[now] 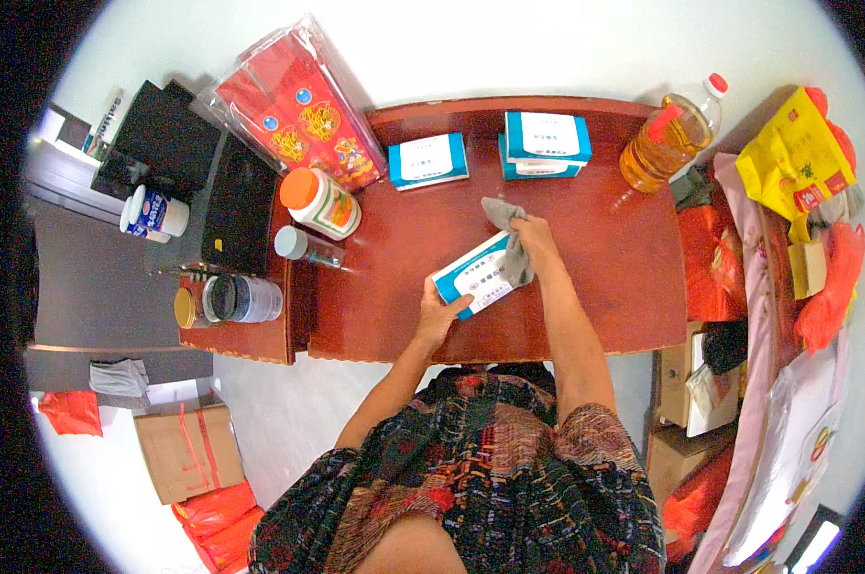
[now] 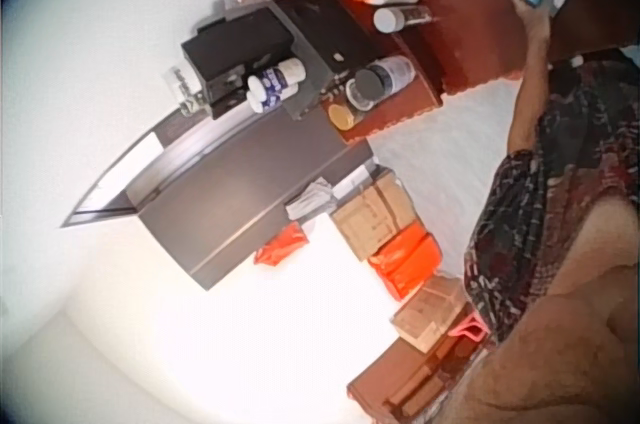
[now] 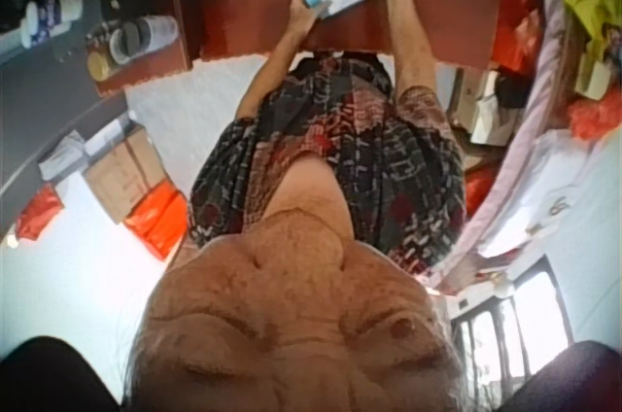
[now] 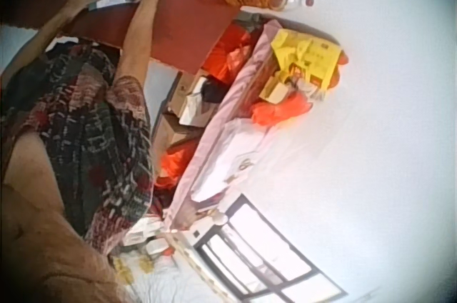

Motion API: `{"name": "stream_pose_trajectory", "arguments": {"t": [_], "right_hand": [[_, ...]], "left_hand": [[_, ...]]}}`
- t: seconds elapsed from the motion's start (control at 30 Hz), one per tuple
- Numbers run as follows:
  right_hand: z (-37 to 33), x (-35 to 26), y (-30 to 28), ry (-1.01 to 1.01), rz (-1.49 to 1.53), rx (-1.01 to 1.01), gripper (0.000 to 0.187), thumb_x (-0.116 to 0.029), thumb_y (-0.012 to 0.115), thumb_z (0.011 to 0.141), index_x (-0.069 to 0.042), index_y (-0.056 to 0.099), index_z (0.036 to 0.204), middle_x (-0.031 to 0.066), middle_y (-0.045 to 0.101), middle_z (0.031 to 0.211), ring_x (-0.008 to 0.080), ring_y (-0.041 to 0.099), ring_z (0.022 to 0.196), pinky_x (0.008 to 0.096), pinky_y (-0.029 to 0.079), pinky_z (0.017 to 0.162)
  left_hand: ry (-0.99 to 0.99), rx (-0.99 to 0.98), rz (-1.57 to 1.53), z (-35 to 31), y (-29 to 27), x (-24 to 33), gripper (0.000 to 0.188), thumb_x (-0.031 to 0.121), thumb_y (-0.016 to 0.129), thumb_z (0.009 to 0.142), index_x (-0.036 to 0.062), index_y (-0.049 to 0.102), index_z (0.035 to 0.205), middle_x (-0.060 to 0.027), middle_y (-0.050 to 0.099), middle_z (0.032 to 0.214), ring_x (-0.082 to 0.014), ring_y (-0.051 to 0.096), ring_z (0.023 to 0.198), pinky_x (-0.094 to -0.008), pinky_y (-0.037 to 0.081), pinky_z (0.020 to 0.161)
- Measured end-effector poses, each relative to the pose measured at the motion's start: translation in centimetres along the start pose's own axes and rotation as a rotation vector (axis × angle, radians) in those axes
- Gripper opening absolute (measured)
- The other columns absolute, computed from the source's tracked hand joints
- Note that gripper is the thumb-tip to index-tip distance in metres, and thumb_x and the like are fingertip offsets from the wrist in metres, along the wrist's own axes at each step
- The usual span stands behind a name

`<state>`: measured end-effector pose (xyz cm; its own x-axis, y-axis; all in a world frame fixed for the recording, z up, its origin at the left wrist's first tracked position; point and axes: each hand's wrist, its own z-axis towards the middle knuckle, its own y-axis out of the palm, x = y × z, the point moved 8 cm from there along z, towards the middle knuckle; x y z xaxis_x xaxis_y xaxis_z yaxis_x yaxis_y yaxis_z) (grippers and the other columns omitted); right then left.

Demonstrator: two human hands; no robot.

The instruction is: The person wipes a red table surface and various items on it using a grey cloth. They handle a stack of red packets, a small tin, a white jar, a clear bottle, and several blue and white boxes, wiping each item individually before placing it back on the table.

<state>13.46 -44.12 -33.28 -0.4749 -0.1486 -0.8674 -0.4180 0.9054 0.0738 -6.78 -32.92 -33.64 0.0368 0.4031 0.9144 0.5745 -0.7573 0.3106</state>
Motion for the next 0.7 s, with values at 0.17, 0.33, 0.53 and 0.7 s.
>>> {"name": "stream_pose_trajectory", "arguments": {"t": [0.17,0.33,0.53,0.7], "right_hand": [[-1.0,1.6,-2.0,0.105,-0.127,-0.076,0.024,-0.015,0.058,0.079,0.004,0.065,0.092,0.0075,0.062,0.08,0.0171,0.056,0.069,0.0337,0.044,0.063],[-1.9,3.7,-7.4,0.189,-0.515,0.019,0.022,-0.015,0.056,0.079,0.003,0.062,0.09,0.0124,0.062,0.082,0.0238,0.058,0.075,0.0416,0.045,0.07],[-7.5,-2.4,1.7,-0.74,-0.907,0.378,0.037,-0.013,0.057,0.078,-0.015,0.056,0.115,0.0154,0.054,0.11,0.0364,0.049,0.101,0.0494,0.045,0.079],[-12.3,1.0,7.8,-0.916,-0.871,0.408,0.044,0.0,0.057,0.074,-0.011,0.06,0.117,0.0198,0.042,0.124,0.0403,0.043,0.106,0.0478,0.042,0.089]], "left_hand": [[-0.06,-0.067,-0.021,0.4,-0.9,-0.8,0.055,0.0,0.072,0.077,0.0083,0.039,0.12,-0.01,0.059,0.109,-0.0209,0.061,0.098,-0.0363,0.055,0.079],[-0.204,-0.028,-0.056,0.3,-1.2,-0.7,0.052,0.006,0.07,0.08,0.0095,0.038,0.121,-0.0121,0.058,0.111,-0.0267,0.061,0.098,-0.0465,0.056,0.076],[-0.423,0.164,-0.224,0.4,-1.9,-1.5,0.062,0.021,0.075,0.079,0.0096,0.031,0.122,-0.0134,0.053,0.117,-0.034,0.058,0.099,-0.0601,0.052,0.074],[-0.369,0.245,-0.278,0.2,-1.0,-1.7,0.059,0.027,0.066,0.086,0.0085,0.029,0.129,-0.0122,0.051,0.122,-0.034,0.055,0.105,-0.0633,0.048,0.08]]}}
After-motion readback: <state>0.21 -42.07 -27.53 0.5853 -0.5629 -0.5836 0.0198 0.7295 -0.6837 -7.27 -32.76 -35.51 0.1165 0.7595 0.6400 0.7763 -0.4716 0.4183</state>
